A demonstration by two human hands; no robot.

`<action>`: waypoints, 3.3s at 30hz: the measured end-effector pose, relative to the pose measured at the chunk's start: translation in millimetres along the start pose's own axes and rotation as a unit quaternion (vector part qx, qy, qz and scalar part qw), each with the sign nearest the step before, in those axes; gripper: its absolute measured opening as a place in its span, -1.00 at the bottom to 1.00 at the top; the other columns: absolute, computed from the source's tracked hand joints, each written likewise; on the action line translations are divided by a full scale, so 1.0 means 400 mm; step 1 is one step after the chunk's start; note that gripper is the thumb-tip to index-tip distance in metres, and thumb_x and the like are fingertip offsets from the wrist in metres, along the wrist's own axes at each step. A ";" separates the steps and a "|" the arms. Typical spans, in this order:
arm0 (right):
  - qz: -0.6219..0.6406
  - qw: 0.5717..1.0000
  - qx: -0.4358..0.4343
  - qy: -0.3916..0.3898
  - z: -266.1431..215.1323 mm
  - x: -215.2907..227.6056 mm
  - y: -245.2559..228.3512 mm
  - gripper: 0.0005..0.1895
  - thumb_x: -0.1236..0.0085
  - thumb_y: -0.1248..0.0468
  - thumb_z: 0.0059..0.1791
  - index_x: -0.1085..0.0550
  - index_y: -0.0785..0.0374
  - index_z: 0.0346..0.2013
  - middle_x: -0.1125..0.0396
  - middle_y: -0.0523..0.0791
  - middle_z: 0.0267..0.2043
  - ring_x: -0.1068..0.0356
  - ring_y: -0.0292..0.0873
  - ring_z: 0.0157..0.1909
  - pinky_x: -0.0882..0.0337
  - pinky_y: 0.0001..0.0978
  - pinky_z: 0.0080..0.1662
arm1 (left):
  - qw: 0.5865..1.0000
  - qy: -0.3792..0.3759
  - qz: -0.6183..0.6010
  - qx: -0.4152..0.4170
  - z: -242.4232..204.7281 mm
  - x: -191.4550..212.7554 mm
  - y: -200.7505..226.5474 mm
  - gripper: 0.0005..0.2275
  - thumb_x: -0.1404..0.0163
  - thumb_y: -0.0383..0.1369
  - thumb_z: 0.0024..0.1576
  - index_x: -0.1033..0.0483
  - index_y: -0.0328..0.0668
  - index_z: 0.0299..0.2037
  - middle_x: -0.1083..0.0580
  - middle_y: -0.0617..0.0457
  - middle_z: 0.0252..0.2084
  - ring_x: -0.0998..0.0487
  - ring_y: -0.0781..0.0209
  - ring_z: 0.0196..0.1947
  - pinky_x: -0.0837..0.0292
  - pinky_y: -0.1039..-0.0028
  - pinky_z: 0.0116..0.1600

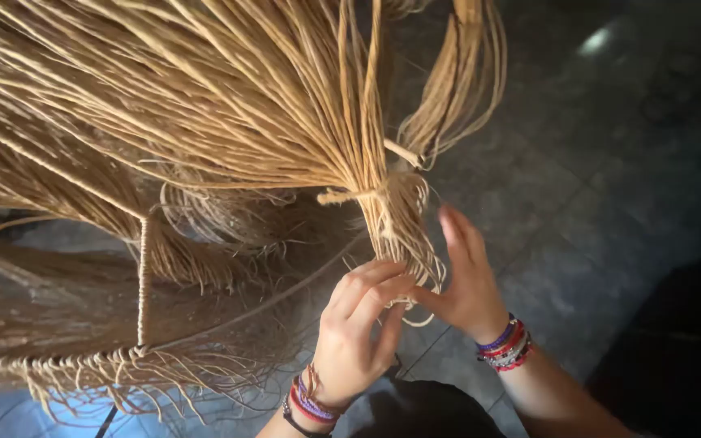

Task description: Weaving natural fibers onto a metal frame to create a decorative furniture piece

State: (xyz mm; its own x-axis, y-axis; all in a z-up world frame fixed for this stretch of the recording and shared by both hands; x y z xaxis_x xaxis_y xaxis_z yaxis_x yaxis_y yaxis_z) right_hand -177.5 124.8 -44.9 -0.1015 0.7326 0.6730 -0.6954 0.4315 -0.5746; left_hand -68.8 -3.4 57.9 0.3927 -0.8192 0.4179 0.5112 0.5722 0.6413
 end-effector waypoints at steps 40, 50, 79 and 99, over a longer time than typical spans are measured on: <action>-0.283 0.938 0.116 -0.166 0.198 -0.012 -0.221 -0.12 -0.14 0.14 -0.04 0.01 -0.08 0.53 -0.29 0.04 -0.10 -0.34 -0.13 -0.63 -0.42 -0.33 -0.67 | 0.891 -0.031 0.452 0.015 -0.067 0.065 -0.166 -0.88 -0.02 -0.33 0.25 -0.55 0.16 -0.05 -0.25 0.27 -0.59 -0.35 0.31 -0.68 -0.22 0.40 -0.64; -0.292 0.904 0.106 -0.293 0.533 -0.319 -0.343 -0.20 0.09 0.32 0.06 0.14 0.23 0.55 -0.27 0.20 -0.18 -0.38 -0.07 -0.56 -0.41 -0.25 -0.57 | 0.913 -0.058 0.401 0.049 -0.070 0.060 -0.198 -0.71 0.04 -0.44 0.04 -0.50 0.02 -0.02 -0.33 0.19 -0.52 -0.45 0.17 -0.61 -0.32 0.35 -0.59; 0.246 0.967 -0.010 -0.063 -0.157 -0.090 0.196 0.52 -0.56 -0.13 -0.40 0.22 0.28 0.55 0.30 0.02 0.58 0.32 -0.07 0.59 0.30 -0.24 0.47 | 0.925 -0.171 0.313 0.133 -0.008 0.009 -0.193 -0.52 -0.04 -0.25 0.18 -0.26 0.17 0.34 -0.23 0.05 0.39 -0.67 -0.21 -0.24 -0.67 0.13 -0.24; -0.123 0.990 0.044 -0.061 0.099 0.109 -0.077 -0.21 -0.25 -0.10 -0.09 -0.32 -0.14 0.43 -0.45 -0.11 -0.03 -0.53 0.08 -0.14 -0.58 -0.09 -0.19 | 0.971 0.095 0.207 -0.070 -0.038 0.095 -0.092 -0.41 0.10 -0.10 0.15 -0.30 -0.37 0.32 -0.31 -0.50 0.30 -0.69 -0.24 -0.27 -0.66 0.20 -0.22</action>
State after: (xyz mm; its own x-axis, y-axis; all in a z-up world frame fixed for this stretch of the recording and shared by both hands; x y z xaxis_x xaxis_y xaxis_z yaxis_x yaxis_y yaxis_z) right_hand -188.4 122.5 20.4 -0.0041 0.5398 0.8418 -0.7683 0.5371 -0.3482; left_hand -61.2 -54.9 40.6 0.7134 -0.5041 0.4867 0.3730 0.8612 0.3453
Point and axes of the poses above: each hand's wrist, its own z-axis towards the middle knuckle, its own x-axis out of the back of the hand, y = z × x, the point moved 9 cm from there along z, towards the middle knuckle
